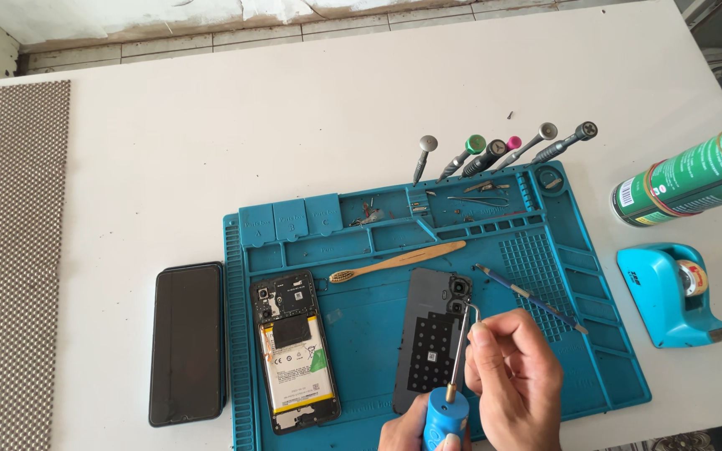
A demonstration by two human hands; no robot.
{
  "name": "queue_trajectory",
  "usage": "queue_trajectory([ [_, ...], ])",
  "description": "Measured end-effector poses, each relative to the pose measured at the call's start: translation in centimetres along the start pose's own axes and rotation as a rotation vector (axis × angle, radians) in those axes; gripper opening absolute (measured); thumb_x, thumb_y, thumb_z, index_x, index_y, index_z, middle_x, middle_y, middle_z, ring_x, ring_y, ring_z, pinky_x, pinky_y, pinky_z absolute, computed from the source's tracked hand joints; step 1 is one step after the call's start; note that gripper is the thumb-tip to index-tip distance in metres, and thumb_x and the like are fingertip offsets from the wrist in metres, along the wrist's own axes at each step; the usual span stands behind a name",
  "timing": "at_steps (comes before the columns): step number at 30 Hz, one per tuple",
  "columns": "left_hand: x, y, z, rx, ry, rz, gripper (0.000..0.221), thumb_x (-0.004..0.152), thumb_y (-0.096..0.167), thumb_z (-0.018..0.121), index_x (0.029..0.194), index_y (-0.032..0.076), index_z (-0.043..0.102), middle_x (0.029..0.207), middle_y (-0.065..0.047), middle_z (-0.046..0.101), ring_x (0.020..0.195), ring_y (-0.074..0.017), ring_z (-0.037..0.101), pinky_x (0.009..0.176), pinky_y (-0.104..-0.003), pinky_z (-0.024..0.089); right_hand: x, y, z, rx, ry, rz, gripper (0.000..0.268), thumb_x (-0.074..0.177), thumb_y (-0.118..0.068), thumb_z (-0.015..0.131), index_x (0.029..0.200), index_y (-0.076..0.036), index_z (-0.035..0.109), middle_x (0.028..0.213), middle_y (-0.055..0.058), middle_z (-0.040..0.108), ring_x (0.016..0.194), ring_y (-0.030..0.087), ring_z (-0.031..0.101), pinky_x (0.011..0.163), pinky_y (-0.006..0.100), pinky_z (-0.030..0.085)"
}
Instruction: The person uses a blue electric screwdriver to remove screws from the back cover of a disassembled smartphone. They then use tweezers to pick up the screws and place them on the work mat.
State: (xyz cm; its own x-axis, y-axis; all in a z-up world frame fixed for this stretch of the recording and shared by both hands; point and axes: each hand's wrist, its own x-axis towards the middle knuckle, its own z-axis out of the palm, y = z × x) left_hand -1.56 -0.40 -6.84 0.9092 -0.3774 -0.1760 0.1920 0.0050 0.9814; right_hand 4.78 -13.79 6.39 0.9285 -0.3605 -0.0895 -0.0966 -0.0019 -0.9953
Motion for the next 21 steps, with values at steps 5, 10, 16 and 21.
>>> queue_trajectory([
  [5,-0.4,-2.5,0.6,0.043,0.014,0.027,0.059,0.093,0.056,0.068,0.127,0.008,0.066,0.099,-0.008,0.080,0.096,-0.0196,0.082,0.089,-0.033,0.062,0.2,-0.5,0.0,-0.052,0.043,-0.136,0.014,0.103,-0.011,0.056,0.092,-0.002,0.054,0.058,-0.001,0.050,0.049,0.005,0.044,0.044,0.023,0.035],
  [10,0.1,-6.2,2.7,0.252,0.149,0.197,0.033,0.096,0.037,0.076,0.117,0.011,0.072,0.095,-0.005,0.083,0.093,-0.0169,0.083,0.088,-0.033,0.064,2.5,-3.4,-2.6,-0.098,0.127,-0.317,0.013,0.107,-0.011,0.057,0.099,-0.001,0.052,0.067,-0.001,0.053,0.055,0.005,0.046,0.048,0.022,0.038],
  [16,-0.1,-2.2,1.2,-0.221,0.066,0.064,0.042,0.095,0.035,0.076,0.116,0.001,0.065,0.077,-0.010,0.075,0.073,-0.0159,0.078,0.069,-0.033,0.065,5.7,-4.9,-4.8,-0.695,0.026,-0.256,0.014,0.096,-0.014,0.069,0.094,-0.001,0.064,0.063,0.007,0.056,0.053,0.013,0.047,0.047,0.030,0.035],
  [21,-0.4,0.2,1.1,-0.368,0.091,0.025,0.060,0.092,0.047,0.074,0.121,-0.004,0.064,0.073,-0.012,0.070,0.065,-0.0148,0.069,0.062,-0.029,0.058,7.8,-3.7,-5.6,-1.139,-0.095,-0.299,0.019,0.091,-0.019,0.073,0.100,-0.003,0.066,0.077,0.013,0.069,0.057,0.025,0.066,0.052,0.037,0.050],
])
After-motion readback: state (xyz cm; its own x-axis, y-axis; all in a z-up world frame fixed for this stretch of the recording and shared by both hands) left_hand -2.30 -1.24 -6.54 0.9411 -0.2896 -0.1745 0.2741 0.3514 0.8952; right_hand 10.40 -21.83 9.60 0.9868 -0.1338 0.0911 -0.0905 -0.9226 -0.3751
